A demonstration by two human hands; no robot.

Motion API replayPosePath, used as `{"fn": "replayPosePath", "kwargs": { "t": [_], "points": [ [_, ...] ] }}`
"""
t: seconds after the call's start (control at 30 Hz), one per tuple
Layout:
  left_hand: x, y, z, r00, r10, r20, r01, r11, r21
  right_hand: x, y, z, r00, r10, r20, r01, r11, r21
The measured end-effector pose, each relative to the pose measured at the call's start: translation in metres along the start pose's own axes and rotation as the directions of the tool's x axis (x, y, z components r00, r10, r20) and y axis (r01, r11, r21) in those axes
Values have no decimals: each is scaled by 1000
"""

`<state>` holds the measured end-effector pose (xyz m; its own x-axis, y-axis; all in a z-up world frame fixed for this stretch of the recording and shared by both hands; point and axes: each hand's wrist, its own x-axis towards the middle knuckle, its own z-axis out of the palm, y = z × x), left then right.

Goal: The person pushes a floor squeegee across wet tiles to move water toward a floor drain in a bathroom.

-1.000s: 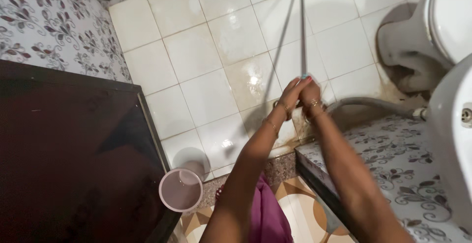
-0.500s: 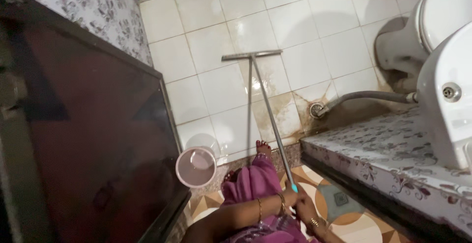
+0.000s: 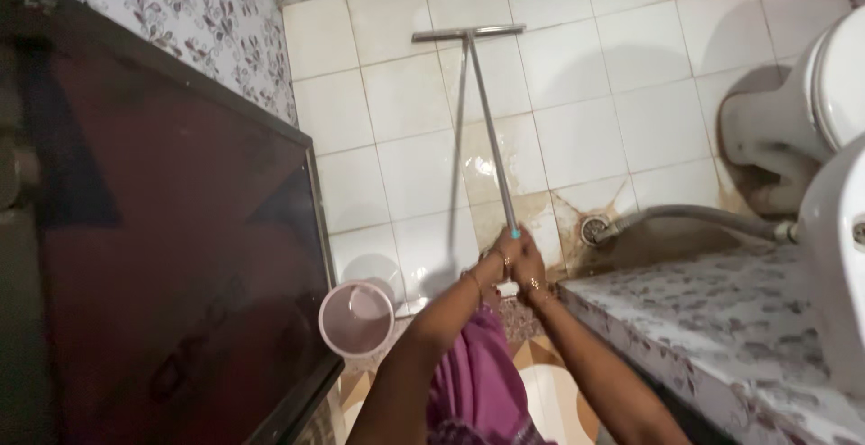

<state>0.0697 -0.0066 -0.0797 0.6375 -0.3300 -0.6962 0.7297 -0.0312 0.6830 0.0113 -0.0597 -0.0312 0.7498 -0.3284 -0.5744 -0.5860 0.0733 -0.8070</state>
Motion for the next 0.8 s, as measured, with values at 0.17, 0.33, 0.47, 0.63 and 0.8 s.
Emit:
{"fn": "replayPosePath", "kwargs": {
  "t": [0.17, 0.33, 0.47, 0.63, 0.8],
  "points": [
    [130, 118, -16, 997, 73, -9, -73, 997, 2, 159, -75, 15, 958, -285, -3, 275, 926, -261],
    [172, 183, -31, 990, 38, -134, -38, 999, 3, 209, -162, 31, 978, -203, 39, 204, 921, -332],
    [136, 200, -40, 990, -92, -103, 84, 994, -74, 188, -186, 37, 994, -84, 77, 106, 930, -352],
    [104, 104, -35, 997, -69, -33, 66, 994, -91, 138, -116, 18, 983, -65, 173, 150, 824, -547],
    [-7, -22, -8, 993, -116, 32, 117, 993, -17, -11, -24, -22, 985, 53, 166, 35, 873, -486]
  ]
}}
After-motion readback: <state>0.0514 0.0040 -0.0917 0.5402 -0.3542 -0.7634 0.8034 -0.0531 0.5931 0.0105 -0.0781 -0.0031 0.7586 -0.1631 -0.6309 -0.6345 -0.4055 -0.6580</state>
